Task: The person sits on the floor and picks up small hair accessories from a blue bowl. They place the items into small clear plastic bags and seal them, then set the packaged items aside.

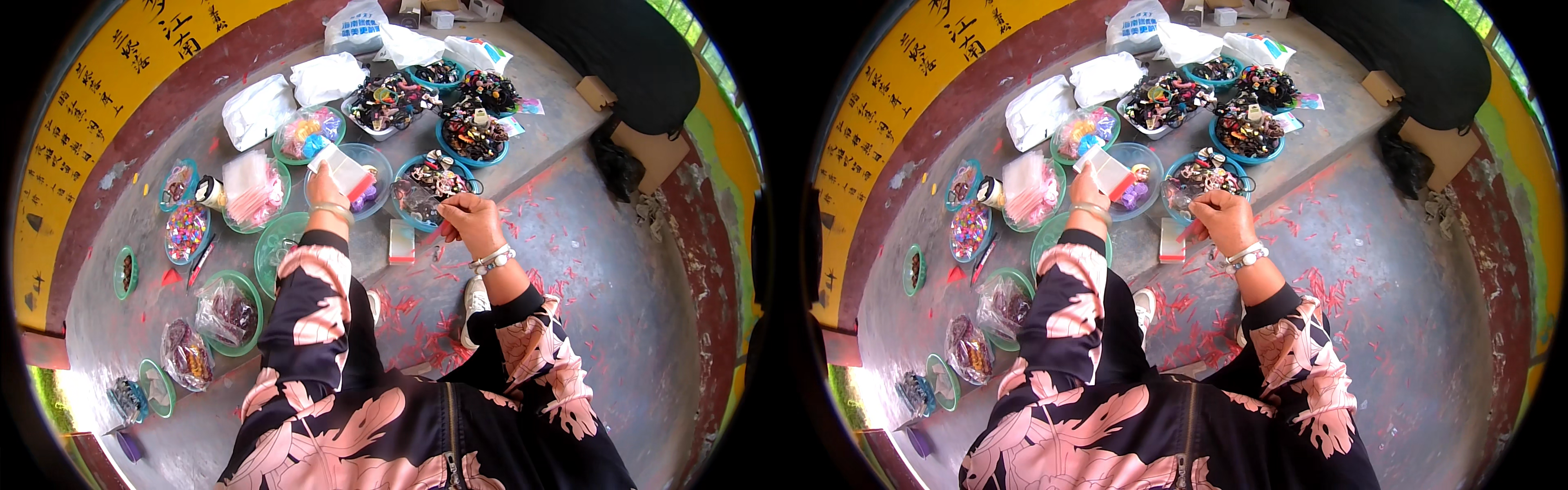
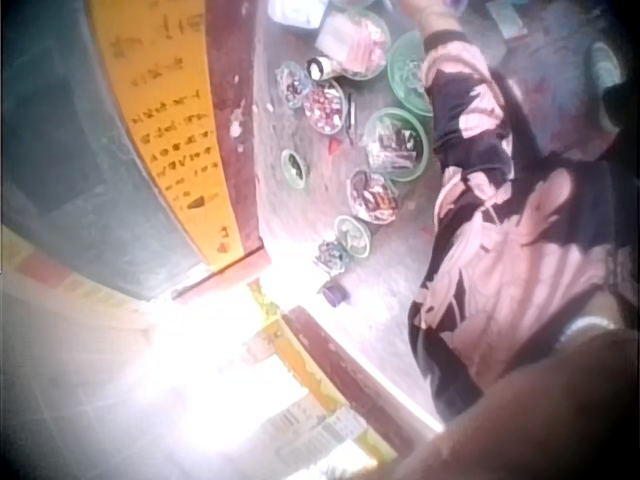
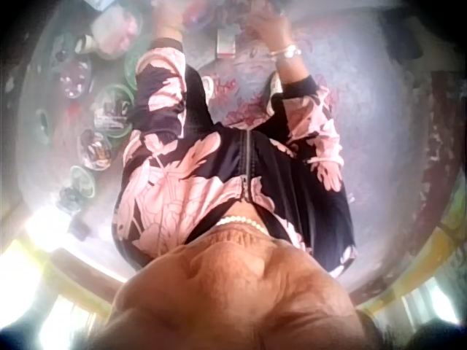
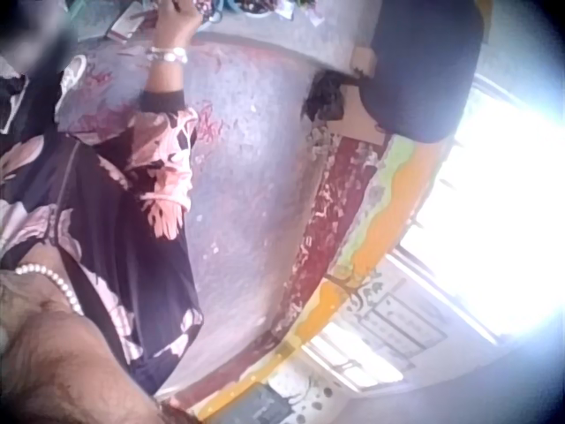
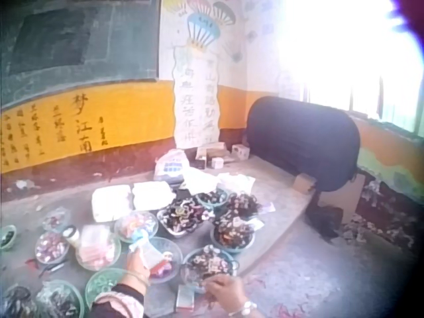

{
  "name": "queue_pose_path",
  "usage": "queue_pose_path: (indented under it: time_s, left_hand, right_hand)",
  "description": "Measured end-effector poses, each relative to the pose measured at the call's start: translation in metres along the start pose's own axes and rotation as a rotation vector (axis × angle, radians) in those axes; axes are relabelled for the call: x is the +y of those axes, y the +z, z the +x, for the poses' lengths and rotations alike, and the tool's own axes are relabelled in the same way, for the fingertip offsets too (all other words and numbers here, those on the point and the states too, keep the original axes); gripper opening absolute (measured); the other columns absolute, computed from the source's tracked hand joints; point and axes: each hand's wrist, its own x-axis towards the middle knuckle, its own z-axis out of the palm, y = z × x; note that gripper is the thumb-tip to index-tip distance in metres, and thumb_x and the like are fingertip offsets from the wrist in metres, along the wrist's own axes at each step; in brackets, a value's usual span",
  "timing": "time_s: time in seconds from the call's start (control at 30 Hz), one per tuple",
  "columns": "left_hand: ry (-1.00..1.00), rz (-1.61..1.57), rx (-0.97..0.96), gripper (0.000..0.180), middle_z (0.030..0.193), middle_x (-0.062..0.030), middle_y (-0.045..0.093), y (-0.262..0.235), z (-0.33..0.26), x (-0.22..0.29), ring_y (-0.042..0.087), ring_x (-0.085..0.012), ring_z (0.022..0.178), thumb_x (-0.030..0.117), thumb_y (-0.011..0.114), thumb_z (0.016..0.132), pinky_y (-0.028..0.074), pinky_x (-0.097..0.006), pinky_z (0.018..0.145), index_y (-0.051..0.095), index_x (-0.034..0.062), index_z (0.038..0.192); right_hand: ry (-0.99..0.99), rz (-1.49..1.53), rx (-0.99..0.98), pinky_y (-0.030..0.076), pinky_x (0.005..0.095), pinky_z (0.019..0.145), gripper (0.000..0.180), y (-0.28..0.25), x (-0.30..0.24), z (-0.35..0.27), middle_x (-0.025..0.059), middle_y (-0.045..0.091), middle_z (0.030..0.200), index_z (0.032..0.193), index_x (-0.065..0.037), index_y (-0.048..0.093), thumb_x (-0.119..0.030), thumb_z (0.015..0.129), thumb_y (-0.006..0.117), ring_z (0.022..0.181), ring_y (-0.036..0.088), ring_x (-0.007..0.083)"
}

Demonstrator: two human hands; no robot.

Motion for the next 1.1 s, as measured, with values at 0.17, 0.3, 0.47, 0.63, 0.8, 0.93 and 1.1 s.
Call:
queue_pose_path:
  time_s: [0.17,0.3,0.47,0.63,0.8,0.93,1.1]
  left_hand:
    - [-0.062,0.517,0.181,0.033,0.092,-0.0138,0.062,-0.05,0.092,-0.043,0.061,-0.0273,0.082,0.023,0.061,0.079,0.048,-0.037,0.073,0.058,-0.0043,0.097]
    - [-0.126,0.89,0.235,0.033,0.094,-0.0171,0.062,-0.114,0.156,-0.054,0.061,-0.0276,0.085,0.022,0.062,0.078,0.046,-0.035,0.071,0.059,-0.0054,0.097]
    - [-0.203,1.019,0.188,0.026,0.088,-0.0144,0.063,-0.088,0.139,-0.074,0.061,-0.0254,0.08,0.014,0.058,0.079,0.046,-0.036,0.066,0.058,-0.0038,0.098]
    - [0.305,1.173,0.079,0.03,0.099,-0.0194,0.061,-0.035,0.093,-0.036,0.06,-0.0291,0.091,0.016,0.053,0.08,0.045,-0.035,0.077,0.059,-0.0038,0.101]
    - [0.711,0.655,-0.294,0.025,0.094,-0.0141,0.063,0.033,-0.027,0.022,0.061,-0.0231,0.084,0.012,0.051,0.083,0.045,-0.031,0.077,0.058,-0.0032,0.102]
    - [0.97,0.729,-0.559,0.028,0.106,-0.012,0.058,0.022,-0.125,0.025,0.055,-0.0243,0.098,0.01,0.057,0.081,0.042,-0.033,0.085,0.056,0.0006,0.108]
    - [0.994,1.03,-0.887,0.043,0.115,-0.012,0.052,0.008,-0.169,0.012,0.045,-0.0306,0.112,0.01,0.064,0.072,0.037,-0.038,0.093,0.052,0.0043,0.113]
  right_hand:
    - [0.012,-0.01,0.009,0.043,0.0228,0.041,0.011,-0.002,-0.005,-0.002,0.004,0.057,0.059,0.079,0.003,0.061,-0.008,0.078,0.06,0.045,0.052,0.0091]
    - [0.004,0.053,-0.041,0.043,0.0222,0.041,0.011,0.011,-0.008,-0.001,0.0039,0.057,0.059,0.079,0.002,0.06,-0.009,0.079,0.06,0.044,0.053,0.0098]
    - [0.034,0.075,-0.006,0.044,0.0227,0.041,0.011,0.003,-0.009,0.001,0.0029,0.057,0.058,0.079,0.002,0.061,-0.008,0.079,0.06,0.044,0.052,0.0095]
    - [0.115,0.195,0.006,0.041,0.0221,0.04,0.01,-0.004,-0.007,0.005,0.0027,0.057,0.057,0.077,-0.003,0.061,-0.012,0.078,0.062,0.043,0.053,0.0106]
    - [0.164,0.311,0.049,0.037,0.0223,0.04,0.009,-0.014,-0.002,0.006,0.0036,0.058,0.056,0.075,-0.005,0.06,-0.014,0.077,0.063,0.043,0.053,0.0119]
    - [0.059,0.146,0.014,0.042,0.0257,0.043,0.012,-0.016,-0.003,0.005,0.0041,0.058,0.056,0.071,-0.004,0.06,-0.015,0.077,0.062,0.045,0.055,0.0136]
    - [-0.689,-0.931,-0.119,0.047,0.0366,0.051,0.009,-0.022,0.003,-0.001,0.0091,0.059,0.059,0.07,-0.01,0.062,-0.018,0.073,0.058,0.053,0.059,0.0259]
